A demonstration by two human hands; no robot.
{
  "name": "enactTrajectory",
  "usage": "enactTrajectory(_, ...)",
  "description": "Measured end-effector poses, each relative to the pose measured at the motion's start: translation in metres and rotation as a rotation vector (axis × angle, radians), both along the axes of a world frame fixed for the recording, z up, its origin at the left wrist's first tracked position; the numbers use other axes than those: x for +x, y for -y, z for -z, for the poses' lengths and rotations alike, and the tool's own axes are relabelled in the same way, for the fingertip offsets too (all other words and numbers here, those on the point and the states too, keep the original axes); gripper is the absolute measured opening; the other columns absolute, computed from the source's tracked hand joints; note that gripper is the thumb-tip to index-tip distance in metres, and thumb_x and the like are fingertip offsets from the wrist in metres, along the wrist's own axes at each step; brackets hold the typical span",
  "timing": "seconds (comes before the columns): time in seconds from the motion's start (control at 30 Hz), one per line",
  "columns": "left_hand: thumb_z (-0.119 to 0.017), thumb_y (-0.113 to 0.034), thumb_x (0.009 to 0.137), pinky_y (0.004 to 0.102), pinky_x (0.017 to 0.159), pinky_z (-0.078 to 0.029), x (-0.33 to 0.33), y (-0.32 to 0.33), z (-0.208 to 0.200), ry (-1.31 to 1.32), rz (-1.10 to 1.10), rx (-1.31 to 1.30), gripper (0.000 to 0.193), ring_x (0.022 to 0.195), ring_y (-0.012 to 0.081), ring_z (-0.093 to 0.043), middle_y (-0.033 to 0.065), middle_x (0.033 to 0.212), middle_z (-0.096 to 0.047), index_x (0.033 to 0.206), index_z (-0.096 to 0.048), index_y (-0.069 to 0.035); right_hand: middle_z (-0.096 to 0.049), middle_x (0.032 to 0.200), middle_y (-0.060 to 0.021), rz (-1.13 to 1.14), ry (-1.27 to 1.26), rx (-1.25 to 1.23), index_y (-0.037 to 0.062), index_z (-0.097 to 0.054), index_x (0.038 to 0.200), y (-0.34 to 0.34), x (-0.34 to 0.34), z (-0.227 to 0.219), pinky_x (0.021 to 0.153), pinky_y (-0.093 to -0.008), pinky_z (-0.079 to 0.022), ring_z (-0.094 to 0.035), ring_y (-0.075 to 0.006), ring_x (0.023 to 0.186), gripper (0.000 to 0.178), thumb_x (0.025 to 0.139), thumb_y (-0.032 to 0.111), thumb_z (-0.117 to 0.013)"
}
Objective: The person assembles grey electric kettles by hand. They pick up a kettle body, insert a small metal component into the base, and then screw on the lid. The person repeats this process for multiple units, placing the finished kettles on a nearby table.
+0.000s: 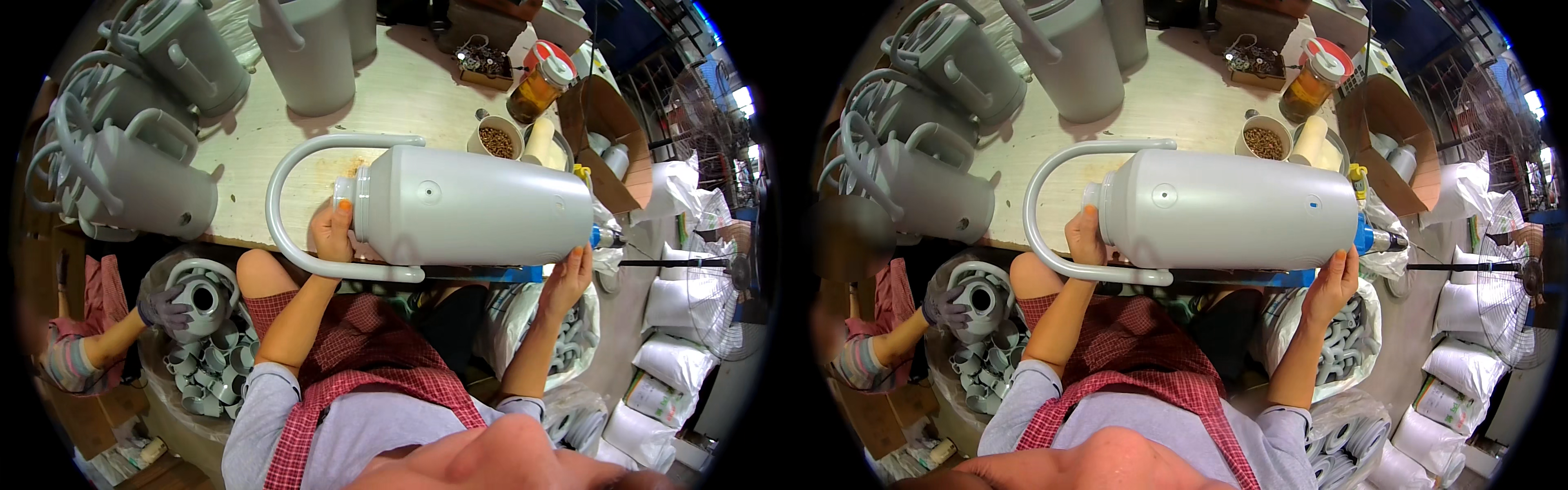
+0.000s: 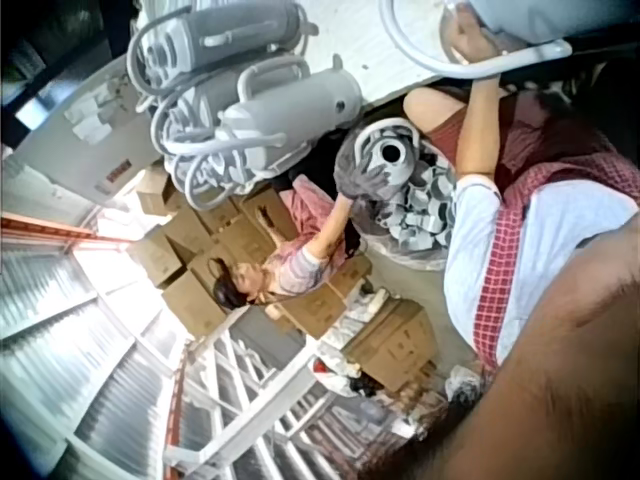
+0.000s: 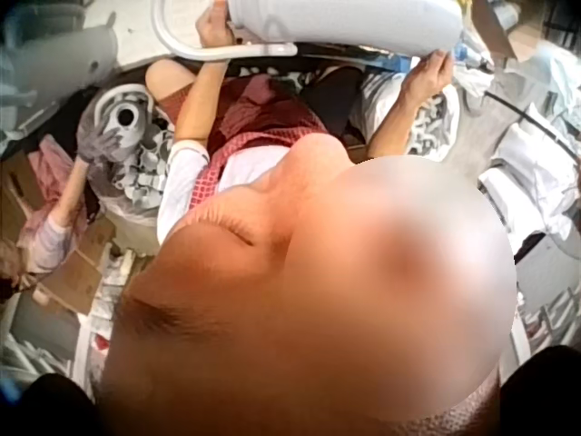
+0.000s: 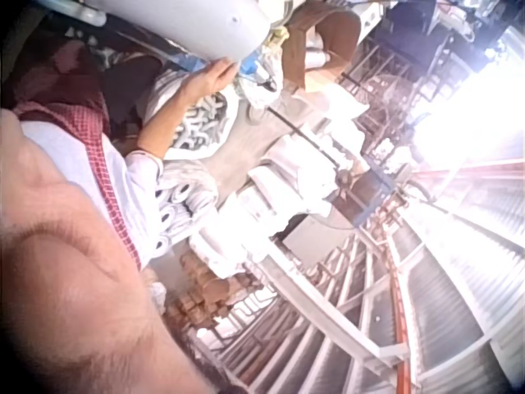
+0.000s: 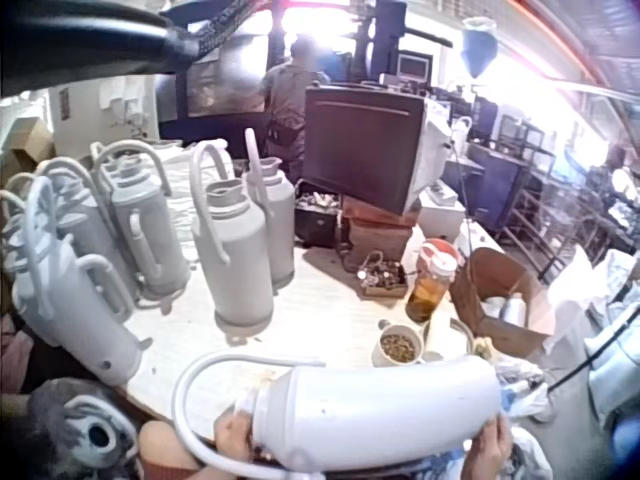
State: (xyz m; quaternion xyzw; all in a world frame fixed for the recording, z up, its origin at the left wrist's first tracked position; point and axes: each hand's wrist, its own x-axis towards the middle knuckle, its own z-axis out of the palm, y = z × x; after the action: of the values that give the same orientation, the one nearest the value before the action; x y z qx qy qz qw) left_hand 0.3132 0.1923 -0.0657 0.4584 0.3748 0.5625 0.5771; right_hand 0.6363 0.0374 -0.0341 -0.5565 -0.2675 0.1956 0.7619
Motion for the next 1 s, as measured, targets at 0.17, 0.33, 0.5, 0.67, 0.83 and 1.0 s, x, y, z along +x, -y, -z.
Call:
enactTrajectory(0.17,-0.045,-0.032,0.102,0.0295,0.059,-0.043,-0.012,0.004,0.048,-0.36,-0.059,-0.075,0.04,0.066,0.0102,-0.05,0.0017,0.072,-0.057,0.079,-0.06,-0.003,-0.063,0.106,-0.0068,0.209,0.053,-0.333,-0.0018,-0.057,0.125,0.02,-0.001,-0.002,0.082,-0.0272,-0.048,-0.059,-0.013,0.091,0.035,0.097,0.019,-0.058)
enactTrajectory(0.33,-0.04,-0.03,0.102,0.0345,0.089,-0.05,-0.05,-0.032,0.083,0.021,-0.134,-0.096,0.04,0.099,0.0221,-0.062,0.0139,0.108,-0.065,0.111,-0.059,0.004,-0.06,0.105,-0.0079,0.223,0.285,-0.179,0.0015,-0.059,0.123,0.06,-0.002,0.03,0.086,-0.0276,-0.047,-0.06,-0.0155,0.095,0.033,0.092,0.012,-0.061)
enactTrajectory(0.5,-0.041,-0.038,0.102,0.0331,0.085,-0.05,-0.028,-0.021,0.035,-0.255,-0.162,0.052,0.046,0.094,0.0214,-0.062,0.0126,0.107,-0.064,0.112,-0.058,0.004,-0.068,0.098,-0.0179,0.368,0.491,-0.976,0.0012,-0.063,0.113,0.169,0.112,0.13,0.081,-0.0368,-0.052,-0.068,-0.0286,0.089,0.034,0.084,0.019,-0.066)
enactTrajectory(0.67,-0.039,-0.039,0.103,0.0298,0.079,-0.049,-0.014,-0.021,0.02,-0.096,-0.178,-0.117,0.05,0.089,0.0196,-0.062,0.0132,0.1,-0.065,0.107,-0.059,0.007,-0.067,0.101,-0.0251,-0.021,0.622,-1.556,0.0007,-0.07,0.099,0.149,0.148,0.177,0.085,-0.0473,-0.05,-0.063,-0.0434,0.092,0.042,0.081,0.038,-0.065)
enactTrajectory(0.83,-0.039,-0.043,0.103,0.03,0.075,-0.051,-0.023,-0.019,0.024,-0.328,-0.168,0.016,0.055,0.086,0.0192,-0.063,0.0129,0.094,-0.067,0.103,-0.062,0.007,-0.062,0.105,-0.0226,0.144,0.688,-1.178,-0.0016,-0.066,0.1,0.218,0.144,0.136,0.087,-0.0442,-0.047,-0.058,-0.0404,0.099,0.035,0.087,0.031,-0.062)
enactTrajectory(1.0,-0.041,-0.047,0.101,0.0294,0.075,-0.051,-0.018,-0.016,0.019,-0.183,-0.203,-0.072,0.058,0.088,0.0193,-0.063,0.0128,0.098,-0.066,0.108,-0.06,0.007,-0.061,0.098,-0.0117,0.772,0.567,-0.707,0.0007,-0.061,0.106,0.294,0.079,0.062,0.085,-0.0375,-0.046,-0.06,-0.0266,0.094,0.032,0.089,0.028,-0.066)
